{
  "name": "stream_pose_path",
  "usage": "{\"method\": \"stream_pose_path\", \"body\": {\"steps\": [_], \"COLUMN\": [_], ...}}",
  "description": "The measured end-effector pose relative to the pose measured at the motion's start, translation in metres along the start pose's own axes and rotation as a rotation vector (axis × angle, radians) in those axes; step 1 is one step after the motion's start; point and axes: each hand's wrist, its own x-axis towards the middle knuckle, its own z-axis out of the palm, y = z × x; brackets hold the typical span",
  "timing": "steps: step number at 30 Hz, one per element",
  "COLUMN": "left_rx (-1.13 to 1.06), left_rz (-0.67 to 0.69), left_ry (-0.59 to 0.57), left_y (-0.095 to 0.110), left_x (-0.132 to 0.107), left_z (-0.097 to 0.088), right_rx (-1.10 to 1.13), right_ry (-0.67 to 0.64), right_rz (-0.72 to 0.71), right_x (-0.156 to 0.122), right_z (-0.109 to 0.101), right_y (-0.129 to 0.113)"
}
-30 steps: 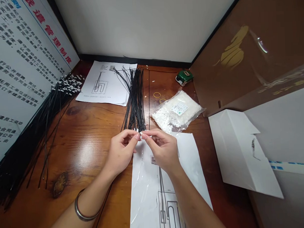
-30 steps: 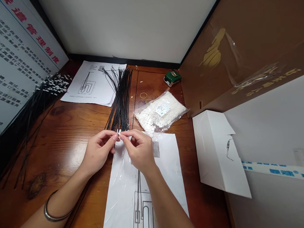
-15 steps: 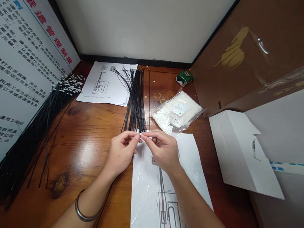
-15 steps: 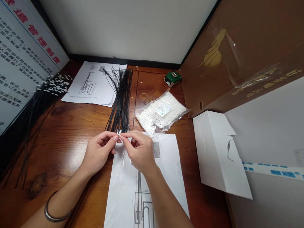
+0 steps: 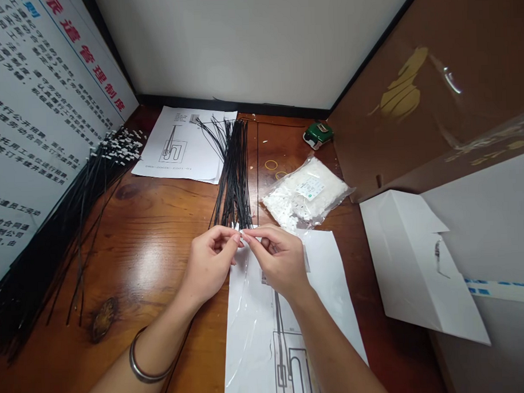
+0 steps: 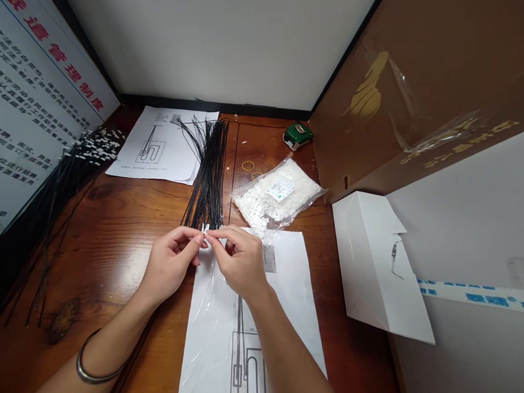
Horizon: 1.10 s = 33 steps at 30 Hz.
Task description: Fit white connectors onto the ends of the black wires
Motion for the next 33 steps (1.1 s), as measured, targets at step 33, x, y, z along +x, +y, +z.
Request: {"method": "stream_pose_path", "body": {"steps": [33], "left_rx": [0.024], "left_rz": [-0.01], "left_ry": [-0.024], "left_y": [0.0016], "left_x": [0.0002], "left_z": [-0.0013], "right_rx": [-0.073], "right_ry": [0.006], "right_rz": [-0.059], "right_x": [-0.0002], "right_z": [-0.0004], "right_y": [-0.0004]}}
